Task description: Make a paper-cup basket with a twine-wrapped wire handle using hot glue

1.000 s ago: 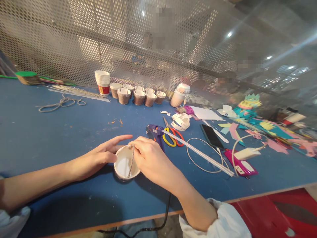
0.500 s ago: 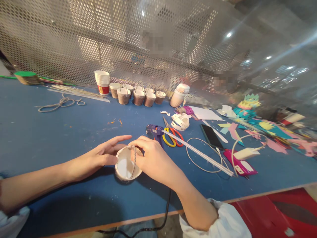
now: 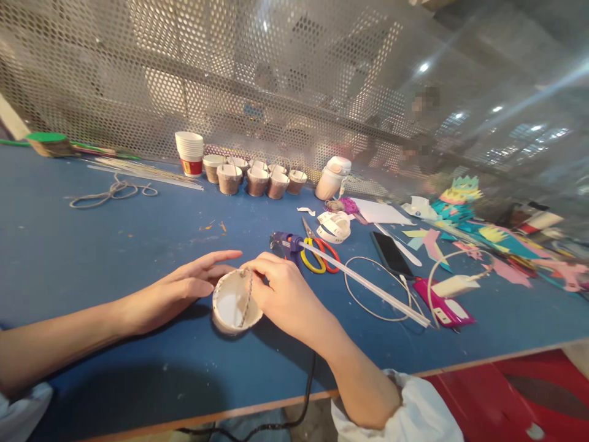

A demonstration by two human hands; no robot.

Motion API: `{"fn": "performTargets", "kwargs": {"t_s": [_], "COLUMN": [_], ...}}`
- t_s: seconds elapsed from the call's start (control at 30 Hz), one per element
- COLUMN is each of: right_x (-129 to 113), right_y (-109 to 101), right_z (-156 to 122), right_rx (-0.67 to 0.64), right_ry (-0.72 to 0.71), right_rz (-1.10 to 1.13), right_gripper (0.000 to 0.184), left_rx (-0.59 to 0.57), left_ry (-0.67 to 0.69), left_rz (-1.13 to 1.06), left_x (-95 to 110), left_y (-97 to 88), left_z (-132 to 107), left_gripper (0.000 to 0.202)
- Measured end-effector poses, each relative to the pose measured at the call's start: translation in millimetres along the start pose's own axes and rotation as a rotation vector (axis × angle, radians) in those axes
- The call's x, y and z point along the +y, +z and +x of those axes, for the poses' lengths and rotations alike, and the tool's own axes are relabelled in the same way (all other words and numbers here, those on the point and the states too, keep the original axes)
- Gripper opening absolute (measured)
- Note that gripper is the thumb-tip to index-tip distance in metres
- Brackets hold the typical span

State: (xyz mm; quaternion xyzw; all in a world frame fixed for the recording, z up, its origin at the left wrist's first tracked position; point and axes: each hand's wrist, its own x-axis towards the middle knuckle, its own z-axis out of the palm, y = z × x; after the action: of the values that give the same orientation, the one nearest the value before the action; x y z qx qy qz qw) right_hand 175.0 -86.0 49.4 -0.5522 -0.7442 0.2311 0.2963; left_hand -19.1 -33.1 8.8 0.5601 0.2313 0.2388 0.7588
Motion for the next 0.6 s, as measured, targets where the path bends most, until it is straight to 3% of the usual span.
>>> {"fn": "performTargets", "kwargs": {"t_s": [0.17,0.27,0.37,0.43,0.6], "right_x": [1.7,6.8,10.7,12.7,19.3], "right_y": [-2.9,-4.9,-7.4,-8.7,-8.0], "right_z": [0.7,1.2,0.9,0.8,4.5], "right_rx": [-0.031,-0.001,0.019,0.04,0.108], "right_ry": [0.047,0.081,0.123,0.139,0.15], "right_rz": [0.026,0.039,0.067,0.082,0.157], "right_gripper": [0.027,0.027,0.027,0.027,0.025], "left_rx": [0.027,-0.061,-0.187,-0.197,-0.118], "left_ry": [-0.001,-0.027,-0.062,-0.056,0.069], "left_rz": [-0.049,-0.051,0.144,0.312,0.423], "left_x": [-0.2,1.1,3.5,4.4,2.4], "left_y": [-3.1,-8.5,-11.2,-9.4,-0.8], "left_z": [1.8,2.3,-0.1,-2.3,-2.3], "left_gripper": [0.06,0.069,0.089,0.096,0.073]}}
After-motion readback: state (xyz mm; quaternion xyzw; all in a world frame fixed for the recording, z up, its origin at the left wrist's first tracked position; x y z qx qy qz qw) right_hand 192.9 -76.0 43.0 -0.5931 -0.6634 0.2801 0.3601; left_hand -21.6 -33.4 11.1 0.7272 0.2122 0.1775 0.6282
